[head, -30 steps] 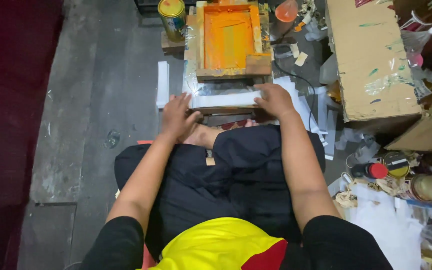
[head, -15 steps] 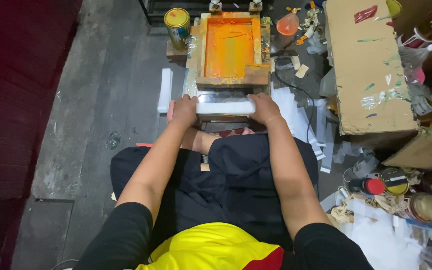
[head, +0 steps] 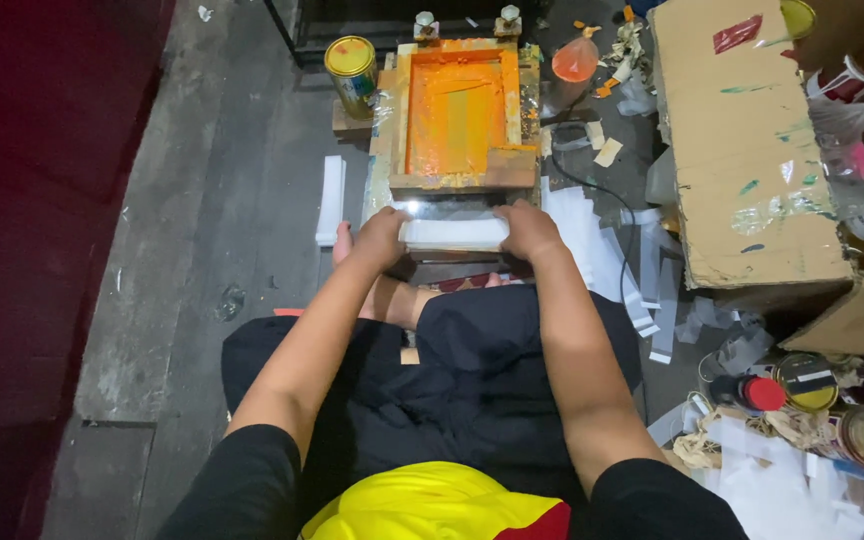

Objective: Manually screen printing orange ink onto small white rectangular strips of material.

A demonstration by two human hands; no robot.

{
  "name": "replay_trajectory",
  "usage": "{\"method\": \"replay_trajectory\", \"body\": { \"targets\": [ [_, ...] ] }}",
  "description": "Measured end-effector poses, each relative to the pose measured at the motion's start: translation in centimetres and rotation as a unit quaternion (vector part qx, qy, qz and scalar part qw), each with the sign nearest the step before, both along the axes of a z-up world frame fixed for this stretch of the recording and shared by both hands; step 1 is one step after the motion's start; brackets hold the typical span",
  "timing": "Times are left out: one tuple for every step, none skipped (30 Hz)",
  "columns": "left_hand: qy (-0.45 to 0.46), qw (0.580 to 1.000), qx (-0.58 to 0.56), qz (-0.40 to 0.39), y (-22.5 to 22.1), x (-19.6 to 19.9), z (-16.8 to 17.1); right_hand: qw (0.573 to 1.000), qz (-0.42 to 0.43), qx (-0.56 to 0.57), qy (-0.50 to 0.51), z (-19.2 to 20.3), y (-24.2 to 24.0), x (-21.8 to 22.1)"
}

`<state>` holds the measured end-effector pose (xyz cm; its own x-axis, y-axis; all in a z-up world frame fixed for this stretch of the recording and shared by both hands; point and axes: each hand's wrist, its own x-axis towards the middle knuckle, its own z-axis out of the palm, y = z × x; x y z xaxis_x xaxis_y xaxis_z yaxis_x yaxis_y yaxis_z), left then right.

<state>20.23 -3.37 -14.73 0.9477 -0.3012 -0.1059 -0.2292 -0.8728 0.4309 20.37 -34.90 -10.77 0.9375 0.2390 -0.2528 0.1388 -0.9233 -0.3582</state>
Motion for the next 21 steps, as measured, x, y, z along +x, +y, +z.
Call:
{"method": "replay_trajectory", "body": {
  "targets": [
    [0.000,1.000,-0.001,-0.001,0.0,-0.1,-0.3,1.000,-0.001,-0.001,0.000,0.4,-0.1,-0.1],
    [0.004,1.000,0.011,0.007,-0.1,-0.1,-0.6,1.000,-0.003,0.004,0.004,0.9,-0.2,-0.2],
    [0.008,1.000,0.023,0.016,0.0,-0.2,-0.8,1.000,-0.005,0.009,0.007,1.3,-0.2,-0.3],
    [0.008,1.000,0.023,0.016,-0.3,-0.8,0.9,1.000,-0.005,0.009,0.007,1.1,-0.3,-0.2],
    [0.016,1.000,0.019,0.015,-0.5,-1.5,2.7,1.000,-0.001,-0.003,0.005,1.0,-0.4,-0.1],
    [0.023,1.000,0.016,0.013,-0.7,-2.2,4.4,1.000,0.003,-0.014,0.004,0.8,-0.4,0.0],
    [0.024,0.999,0.017,0.013,-0.9,-2.2,4.9,1.000,0.003,-0.013,0.005,0.8,-0.3,0.0],
    [0.035,0.999,0.023,0.015,-1.1,-2.2,5.5,1.000,-0.002,-0.014,0.005,0.8,-0.2,0.0],
    [0.046,0.998,0.030,0.016,-1.3,-2.3,6.0,1.000,-0.006,-0.015,0.004,0.8,-0.1,-0.1],
    [0.047,0.998,0.031,0.017,-1.2,-1.9,5.5,1.000,-0.006,-0.014,0.005,0.6,-0.1,0.0],
    [0.061,0.997,0.055,0.012,-1.3,-1.3,4.9,1.000,-0.003,-0.022,0.004,0.5,-0.3,0.2],
    [0.074,0.994,0.078,0.007,-1.3,-0.8,4.4,1.000,0.000,-0.031,0.003,0.4,-0.4,0.3],
    [0.074,0.994,0.078,0.007,-1.3,-0.6,4.3,0.999,-0.001,-0.032,0.003,0.8,-0.2,0.0],
    [0.065,0.994,0.093,-0.006,-1.3,-0.4,4.2,0.999,-0.016,-0.034,-0.002,1.2,0.0,-0.3],
    [0.055,0.992,0.108,-0.020,-1.5,-0.1,4.1,0.999,-0.033,-0.037,-0.008,1.7,0.1,-0.7],
    [0.055,0.993,0.106,-0.022,-1.4,0.8,2.9,0.999,-0.035,-0.039,-0.008,1.5,0.2,-0.6],
    [0.044,0.990,0.131,-0.030,-1.3,1.5,1.6,0.999,-0.030,-0.039,-0.012,1.2,0.2,-0.6],
    [0.033,0.986,0.156,-0.037,-1.2,2.3,0.3,0.999,-0.025,-0.040,-0.015,0.9,0.3,-0.7],
    [0.035,0.987,0.155,-0.038,-1.3,2.4,0.4,0.999,-0.026,-0.041,-0.013,1.1,0.6,-0.7],
    [0.035,0.985,0.164,-0.043,-1.5,2.5,0.5,0.999,-0.034,-0.019,-0.010,1.2,0.8,-0.7],
    [0.036,0.983,0.172,-0.045,-1.5,2.7,0.6,0.999,-0.040,0.004,-0.007,1.4,1.1,-0.7]
  ]
}}
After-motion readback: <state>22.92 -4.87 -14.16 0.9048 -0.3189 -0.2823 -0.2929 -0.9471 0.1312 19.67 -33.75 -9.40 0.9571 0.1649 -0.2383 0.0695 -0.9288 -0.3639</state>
